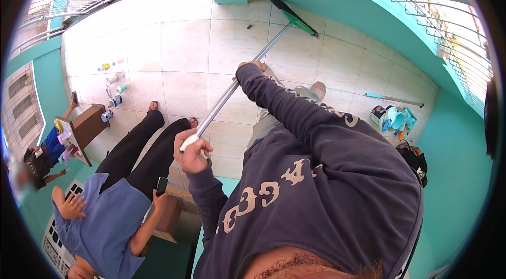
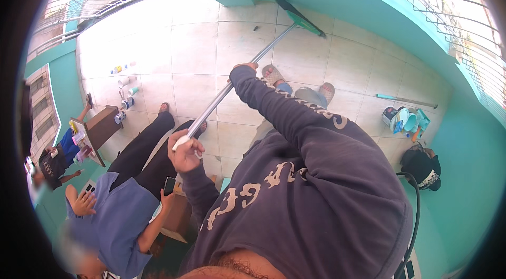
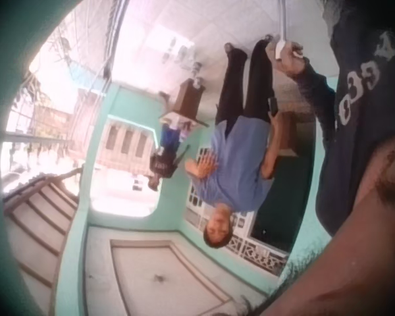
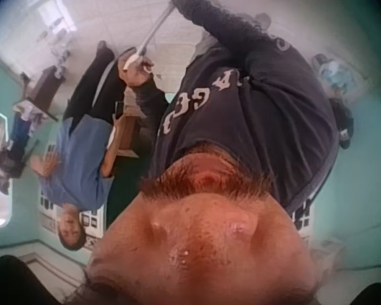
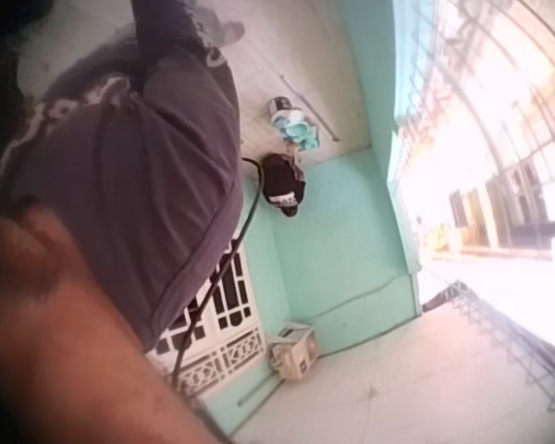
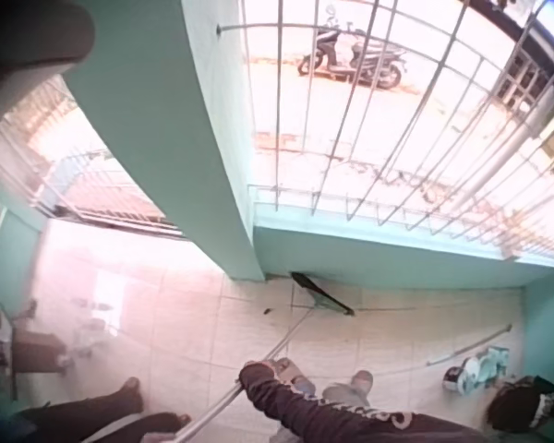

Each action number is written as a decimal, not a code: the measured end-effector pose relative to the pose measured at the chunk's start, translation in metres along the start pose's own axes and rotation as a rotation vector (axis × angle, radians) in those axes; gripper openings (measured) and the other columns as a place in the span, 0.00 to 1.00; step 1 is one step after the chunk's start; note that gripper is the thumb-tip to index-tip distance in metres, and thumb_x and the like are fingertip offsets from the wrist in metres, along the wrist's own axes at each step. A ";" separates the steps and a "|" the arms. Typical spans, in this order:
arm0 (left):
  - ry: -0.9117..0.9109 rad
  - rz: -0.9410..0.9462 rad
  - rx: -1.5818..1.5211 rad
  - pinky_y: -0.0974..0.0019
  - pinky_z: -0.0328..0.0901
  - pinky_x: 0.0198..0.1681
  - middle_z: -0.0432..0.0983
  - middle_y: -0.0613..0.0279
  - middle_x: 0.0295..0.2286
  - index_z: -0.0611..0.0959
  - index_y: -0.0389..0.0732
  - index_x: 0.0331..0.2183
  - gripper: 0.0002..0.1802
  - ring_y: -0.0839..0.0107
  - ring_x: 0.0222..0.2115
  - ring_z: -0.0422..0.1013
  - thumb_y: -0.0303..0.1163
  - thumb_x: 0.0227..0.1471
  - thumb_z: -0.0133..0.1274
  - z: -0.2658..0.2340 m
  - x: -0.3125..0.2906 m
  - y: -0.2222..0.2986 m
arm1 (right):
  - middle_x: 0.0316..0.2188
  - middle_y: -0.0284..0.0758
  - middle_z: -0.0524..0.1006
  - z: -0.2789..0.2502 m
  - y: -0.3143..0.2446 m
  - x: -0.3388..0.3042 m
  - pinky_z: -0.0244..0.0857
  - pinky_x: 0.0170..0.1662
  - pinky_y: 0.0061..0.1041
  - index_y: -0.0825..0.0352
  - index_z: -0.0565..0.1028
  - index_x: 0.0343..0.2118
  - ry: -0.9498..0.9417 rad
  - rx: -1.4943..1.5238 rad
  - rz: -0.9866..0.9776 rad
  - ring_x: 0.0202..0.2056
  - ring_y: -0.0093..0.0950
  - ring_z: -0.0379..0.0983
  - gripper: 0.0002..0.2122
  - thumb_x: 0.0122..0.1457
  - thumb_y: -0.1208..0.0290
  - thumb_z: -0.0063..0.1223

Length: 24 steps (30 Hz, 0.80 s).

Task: The person sweeps a tiled balcony floor with a broom, then kneels to organize paint supplies. They open paint cans, pour paint into a tray, and handle a roller and brush, preparing for painting.

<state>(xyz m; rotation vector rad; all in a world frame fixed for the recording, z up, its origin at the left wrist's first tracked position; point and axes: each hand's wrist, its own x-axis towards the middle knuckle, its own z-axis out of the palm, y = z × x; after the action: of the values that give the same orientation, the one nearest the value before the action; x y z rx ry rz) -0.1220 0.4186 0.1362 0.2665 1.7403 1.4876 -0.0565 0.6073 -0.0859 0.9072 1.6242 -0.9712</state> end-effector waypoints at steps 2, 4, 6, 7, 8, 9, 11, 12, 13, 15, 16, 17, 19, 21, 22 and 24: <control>0.093 -0.160 0.026 0.74 0.57 0.12 0.67 0.54 0.16 0.71 0.29 0.34 0.15 0.69 0.10 0.64 0.26 0.40 0.44 0.020 0.014 -0.013 | 0.38 0.32 0.76 -0.005 0.003 0.065 0.64 0.45 0.32 0.63 0.57 0.47 -0.019 0.119 0.111 0.39 0.30 0.73 0.26 0.51 0.52 0.49; 0.098 -0.088 0.080 0.73 0.56 0.11 0.64 0.56 0.15 0.70 0.29 0.36 0.17 0.68 0.10 0.63 0.28 0.41 0.44 0.007 0.016 -0.020 | 0.37 0.33 0.76 -0.007 -0.018 0.099 0.66 0.44 0.31 0.63 0.57 0.46 -0.002 0.349 0.264 0.39 0.28 0.74 0.25 0.51 0.54 0.51; 0.101 -0.049 0.145 0.72 0.56 0.10 0.62 0.57 0.14 0.69 0.28 0.37 0.18 0.68 0.10 0.63 0.29 0.41 0.44 -0.007 -0.002 -0.017 | 0.38 0.35 0.75 -0.004 -0.047 0.104 0.68 0.41 0.31 0.62 0.58 0.44 -0.061 0.300 0.228 0.39 0.28 0.74 0.24 0.50 0.57 0.53; 0.092 -0.069 0.158 0.73 0.56 0.10 0.62 0.57 0.13 0.69 0.28 0.37 0.18 0.68 0.09 0.63 0.28 0.41 0.44 -0.013 -0.008 -0.012 | 0.38 0.36 0.75 0.001 -0.056 0.107 0.70 0.39 0.32 0.62 0.58 0.44 -0.099 0.158 0.133 0.40 0.29 0.73 0.23 0.50 0.58 0.54; 0.080 -0.090 0.172 0.73 0.56 0.10 0.62 0.57 0.13 0.69 0.28 0.36 0.18 0.67 0.09 0.63 0.28 0.41 0.44 -0.019 -0.014 -0.007 | 0.40 0.36 0.74 0.019 -0.053 0.106 0.68 0.42 0.35 0.62 0.57 0.45 -0.063 0.155 0.074 0.41 0.32 0.72 0.24 0.50 0.57 0.53; 0.031 -0.064 0.150 0.73 0.57 0.10 0.62 0.57 0.13 0.70 0.28 0.36 0.18 0.67 0.10 0.64 0.28 0.40 0.44 -0.028 -0.019 -0.004 | 0.41 0.36 0.73 0.037 -0.051 0.113 0.65 0.44 0.38 0.62 0.56 0.46 -0.023 0.148 0.019 0.42 0.34 0.71 0.25 0.50 0.56 0.52; -0.059 0.049 0.158 0.72 0.57 0.11 0.63 0.56 0.14 0.70 0.27 0.35 0.18 0.65 0.11 0.65 0.28 0.38 0.44 -0.053 -0.036 -0.002 | 0.43 0.36 0.72 0.062 -0.045 0.069 0.63 0.47 0.40 0.63 0.54 0.48 0.055 0.203 0.007 0.44 0.36 0.70 0.29 0.50 0.55 0.54; -0.038 0.060 0.080 0.72 0.58 0.11 0.64 0.56 0.14 0.70 0.27 0.35 0.18 0.65 0.11 0.65 0.28 0.38 0.44 -0.051 -0.041 -0.003 | 0.44 0.37 0.72 0.053 -0.036 0.021 0.65 0.46 0.39 0.65 0.52 0.49 0.026 0.090 -0.040 0.44 0.35 0.70 0.30 0.49 0.57 0.56; -0.048 0.063 0.007 0.71 0.58 0.11 0.64 0.56 0.15 0.70 0.27 0.35 0.18 0.65 0.12 0.65 0.28 0.38 0.44 -0.037 -0.038 -0.002 | 0.44 0.38 0.71 0.049 -0.021 0.014 0.66 0.45 0.38 0.66 0.52 0.49 -0.007 0.263 0.060 0.45 0.35 0.70 0.31 0.49 0.59 0.57; -0.045 0.033 -0.066 0.71 0.59 0.13 0.65 0.56 0.15 0.70 0.28 0.35 0.19 0.65 0.12 0.65 0.29 0.39 0.45 -0.014 -0.021 -0.011 | 0.43 0.37 0.72 0.044 -0.001 0.045 0.67 0.44 0.37 0.65 0.56 0.46 0.045 0.476 0.140 0.43 0.35 0.70 0.28 0.47 0.60 0.57; -0.006 -0.037 -0.073 0.71 0.59 0.14 0.65 0.55 0.16 0.70 0.29 0.36 0.19 0.65 0.12 0.65 0.30 0.40 0.45 -0.008 -0.013 -0.026 | 0.42 0.36 0.72 0.042 0.008 0.061 0.67 0.43 0.36 0.65 0.58 0.45 0.077 0.580 0.178 0.42 0.35 0.71 0.27 0.47 0.60 0.58; 0.059 -0.065 -0.009 0.71 0.58 0.13 0.65 0.55 0.16 0.70 0.30 0.36 0.18 0.66 0.12 0.65 0.29 0.40 0.44 0.007 -0.013 -0.034 | 0.41 0.33 0.73 0.038 0.011 0.067 0.66 0.42 0.36 0.62 0.63 0.42 0.104 0.422 0.140 0.41 0.34 0.72 0.24 0.46 0.55 0.57; 0.094 -0.125 0.054 0.72 0.57 0.13 0.66 0.55 0.17 0.70 0.30 0.36 0.18 0.67 0.11 0.64 0.27 0.39 0.44 0.018 -0.028 -0.051 | 0.38 0.27 0.75 0.025 0.015 0.073 0.64 0.42 0.36 0.56 0.72 0.37 0.180 0.104 0.062 0.38 0.30 0.73 0.22 0.43 0.46 0.56; 0.125 -0.107 0.117 0.73 0.57 0.13 0.66 0.56 0.16 0.71 0.30 0.35 0.17 0.68 0.10 0.64 0.25 0.38 0.45 0.009 -0.051 -0.056 | 0.35 0.26 0.77 0.032 0.003 0.067 0.63 0.39 0.37 0.55 0.76 0.36 0.177 -0.095 -0.030 0.35 0.29 0.74 0.21 0.45 0.44 0.54; 0.116 -0.095 0.147 0.73 0.56 0.13 0.65 0.57 0.14 0.72 0.31 0.34 0.16 0.69 0.10 0.64 0.25 0.38 0.45 0.001 -0.065 -0.055 | 0.34 0.28 0.77 0.043 -0.004 0.061 0.64 0.37 0.38 0.56 0.75 0.38 0.136 -0.132 -0.081 0.34 0.30 0.74 0.20 0.47 0.47 0.53; 0.086 -0.041 0.182 0.74 0.56 0.13 0.65 0.58 0.13 0.73 0.31 0.33 0.15 0.70 0.10 0.64 0.24 0.37 0.45 -0.013 -0.089 -0.047 | 0.32 0.31 0.76 0.066 -0.014 0.042 0.66 0.34 0.40 0.58 0.73 0.40 0.107 -0.131 -0.159 0.31 0.32 0.74 0.19 0.50 0.51 0.51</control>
<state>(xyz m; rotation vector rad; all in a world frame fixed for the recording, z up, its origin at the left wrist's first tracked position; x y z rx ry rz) -0.0578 0.3404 0.1320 0.2627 1.9424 1.3303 -0.0541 0.5455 -0.1359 0.7611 1.8501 -0.9248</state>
